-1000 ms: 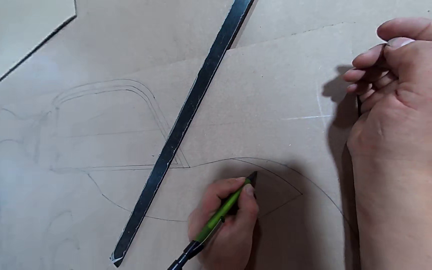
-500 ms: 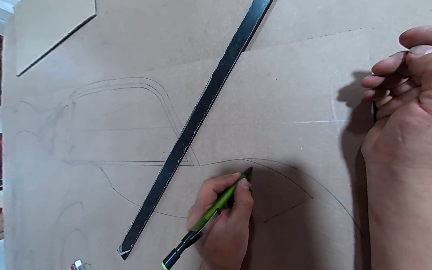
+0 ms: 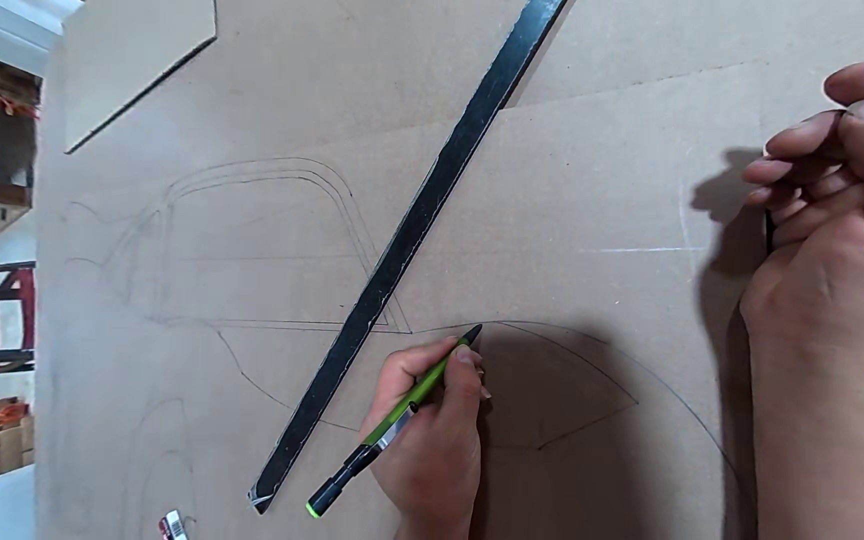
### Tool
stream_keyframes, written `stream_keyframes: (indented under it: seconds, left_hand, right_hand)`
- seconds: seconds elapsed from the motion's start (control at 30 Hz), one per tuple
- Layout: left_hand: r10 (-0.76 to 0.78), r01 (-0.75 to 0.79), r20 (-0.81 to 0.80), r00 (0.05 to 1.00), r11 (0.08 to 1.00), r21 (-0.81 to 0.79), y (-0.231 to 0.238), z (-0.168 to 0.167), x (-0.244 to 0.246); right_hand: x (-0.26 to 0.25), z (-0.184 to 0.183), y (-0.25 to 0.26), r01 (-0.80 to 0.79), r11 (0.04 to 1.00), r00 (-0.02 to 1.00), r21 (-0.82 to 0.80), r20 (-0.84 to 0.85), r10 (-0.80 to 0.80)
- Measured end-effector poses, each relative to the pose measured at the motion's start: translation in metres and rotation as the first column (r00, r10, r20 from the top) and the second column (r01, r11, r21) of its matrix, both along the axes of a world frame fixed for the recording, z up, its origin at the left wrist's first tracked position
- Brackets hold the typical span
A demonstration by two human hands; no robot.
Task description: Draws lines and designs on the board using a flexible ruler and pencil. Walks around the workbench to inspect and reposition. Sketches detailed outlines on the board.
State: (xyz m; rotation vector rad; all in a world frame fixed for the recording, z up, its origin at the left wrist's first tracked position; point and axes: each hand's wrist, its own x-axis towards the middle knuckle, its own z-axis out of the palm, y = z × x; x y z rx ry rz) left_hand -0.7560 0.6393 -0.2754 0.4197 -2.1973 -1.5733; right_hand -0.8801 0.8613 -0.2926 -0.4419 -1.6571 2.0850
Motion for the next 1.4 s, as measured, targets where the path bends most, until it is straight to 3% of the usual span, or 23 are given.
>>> stream_keyframes:
  seconds: [0.3, 0.47, 0.77, 0.97, 1.27, 1.4]
  left_hand:
    - [0.006, -0.006, 0.001, 1.0, 1.0, -0.014, -0.001, -0.001, 0.0]
    - [-0.08, 0.08, 0.007, 0.997, 0.996, -0.047, 0.0, -0.001, 0.003]
    - [-0.002, 0.001, -0.004, 1.0, 1.0, -0.026, 0.002, -0.001, 0.002]
    - [-0.105, 0.107, 0.023, 0.994, 0.99, -0.09, 0.009, -0.002, 0.008]
    - [-0.027, 0.028, 0.006, 1.0, 0.998, -0.058, 0.004, -0.001, 0.004]
    - [-0.059, 0.06, 0.017, 0.998, 0.995, -0.083, 0.007, -0.001, 0.006]
  right_hand:
    - [-0.001, 0.0, 0.0, 0.009, 1.0, 1.0, -0.025, -0.002, -0.009]
    - [-0.001, 0.0, 0.001, 0.002, 1.0, 1.0, -0.014, -0.005, -0.002]
    - [-0.001, 0.0, 0.0, 0.006, 1.0, 1.0, -0.01, -0.013, -0.007]
    - [-0.001, 0.0, 0.0, 0.001, 1.0, 1.0, -0.003, -0.003, -0.001]
    - [-0.001, 0.001, -0.001, 0.012, 1.0, 1.0, -0.013, -0.006, -0.012]
    - [-0.001, 0.001, 0.0, 0.011, 1.0, 1.0, -0.008, -0.011, -0.011]
